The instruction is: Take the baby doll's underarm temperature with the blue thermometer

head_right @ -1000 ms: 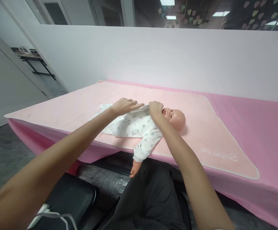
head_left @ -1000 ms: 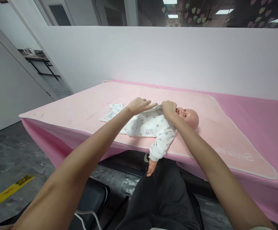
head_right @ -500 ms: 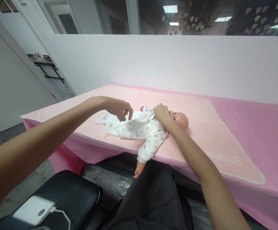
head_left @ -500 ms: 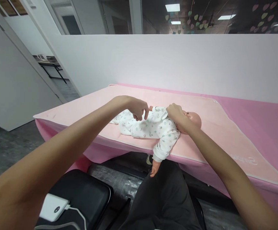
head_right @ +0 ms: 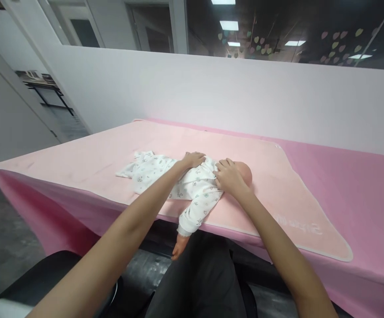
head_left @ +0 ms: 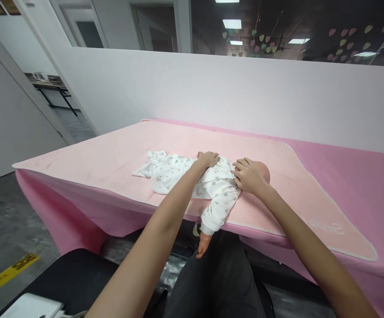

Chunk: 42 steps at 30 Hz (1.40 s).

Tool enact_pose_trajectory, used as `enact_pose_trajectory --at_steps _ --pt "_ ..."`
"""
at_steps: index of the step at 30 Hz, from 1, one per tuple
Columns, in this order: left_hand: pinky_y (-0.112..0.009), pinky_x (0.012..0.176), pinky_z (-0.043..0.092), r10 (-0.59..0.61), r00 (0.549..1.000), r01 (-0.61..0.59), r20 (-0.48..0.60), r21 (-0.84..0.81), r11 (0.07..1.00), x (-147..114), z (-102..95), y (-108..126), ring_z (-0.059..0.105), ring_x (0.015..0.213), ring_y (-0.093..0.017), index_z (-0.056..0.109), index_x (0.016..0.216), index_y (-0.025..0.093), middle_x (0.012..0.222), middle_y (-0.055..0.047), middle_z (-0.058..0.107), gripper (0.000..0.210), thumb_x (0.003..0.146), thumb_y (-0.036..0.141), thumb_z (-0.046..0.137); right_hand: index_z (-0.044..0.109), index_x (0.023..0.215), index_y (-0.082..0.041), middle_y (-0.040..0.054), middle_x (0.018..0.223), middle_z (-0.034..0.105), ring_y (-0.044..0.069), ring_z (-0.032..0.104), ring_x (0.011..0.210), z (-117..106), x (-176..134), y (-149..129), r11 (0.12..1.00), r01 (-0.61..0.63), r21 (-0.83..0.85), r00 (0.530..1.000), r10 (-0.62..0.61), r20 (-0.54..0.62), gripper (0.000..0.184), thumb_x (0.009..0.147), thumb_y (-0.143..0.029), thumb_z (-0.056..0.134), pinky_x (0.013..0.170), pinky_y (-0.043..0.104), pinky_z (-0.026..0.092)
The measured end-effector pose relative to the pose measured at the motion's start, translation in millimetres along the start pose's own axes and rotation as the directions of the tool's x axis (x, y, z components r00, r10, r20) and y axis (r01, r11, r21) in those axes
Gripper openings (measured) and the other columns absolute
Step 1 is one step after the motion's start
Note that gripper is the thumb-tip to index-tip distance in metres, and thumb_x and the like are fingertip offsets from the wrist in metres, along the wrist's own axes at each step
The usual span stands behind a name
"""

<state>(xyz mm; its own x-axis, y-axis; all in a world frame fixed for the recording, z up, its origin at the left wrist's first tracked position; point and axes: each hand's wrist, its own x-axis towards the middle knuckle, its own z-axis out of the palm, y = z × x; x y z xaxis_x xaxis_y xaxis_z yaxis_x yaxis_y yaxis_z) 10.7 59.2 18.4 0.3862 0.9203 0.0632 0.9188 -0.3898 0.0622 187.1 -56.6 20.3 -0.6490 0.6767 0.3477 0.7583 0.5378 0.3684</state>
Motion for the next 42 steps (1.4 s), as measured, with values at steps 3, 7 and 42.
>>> enact_pose_trajectory --at_steps 3,7,42 --pt "-0.042 0.101 0.028 0.028 1.0 -0.028 0.003 -0.02 0.999 3 20.2 -6 0.046 0.117 -0.022 0.053 0.115 0.023 0.122 -0.005 0.056 0.044 0.089 0.038 0.021 0.067 0.078 -0.017 0.0099 0.099 0.062 0.024 0.046 0.098 3 -4 -2 1.0 0.004 0.012 0.999 -0.004 -0.042 0.017 0.076 -0.016 0.051 0.088 0.038 0.032" --pt "-0.041 0.098 0.031 -0.07 0.997 0.069 -0.021 -0.045 0.997 -1 23.8 -12 0.043 0.117 -0.026 0.053 0.119 0.022 0.124 -0.008 0.053 0.055 0.085 0.052 0.022 0.069 0.079 -0.016 0.0104 0.101 0.062 0.026 0.045 0.101 4 -5 -8 0.999 -0.02 0.048 0.997 0.024 -0.077 0.018 0.074 -0.015 0.051 0.095 0.042 0.029" --pt "-0.048 0.099 0.029 -0.315 0.935 0.335 0.16 -0.115 0.935 2 14.8 -14 0.051 0.112 -0.033 0.056 0.119 0.019 0.121 -0.013 0.058 0.082 0.07 0.076 0.022 0.063 0.082 -0.02 0.0011 0.08 0.068 0.019 0.063 0.083 61 -34 72 -0.479 -0.149 0.865 0.507 0.714 0.483 0.033 0.067 -0.049 0.055 0.075 0.03 0.049"
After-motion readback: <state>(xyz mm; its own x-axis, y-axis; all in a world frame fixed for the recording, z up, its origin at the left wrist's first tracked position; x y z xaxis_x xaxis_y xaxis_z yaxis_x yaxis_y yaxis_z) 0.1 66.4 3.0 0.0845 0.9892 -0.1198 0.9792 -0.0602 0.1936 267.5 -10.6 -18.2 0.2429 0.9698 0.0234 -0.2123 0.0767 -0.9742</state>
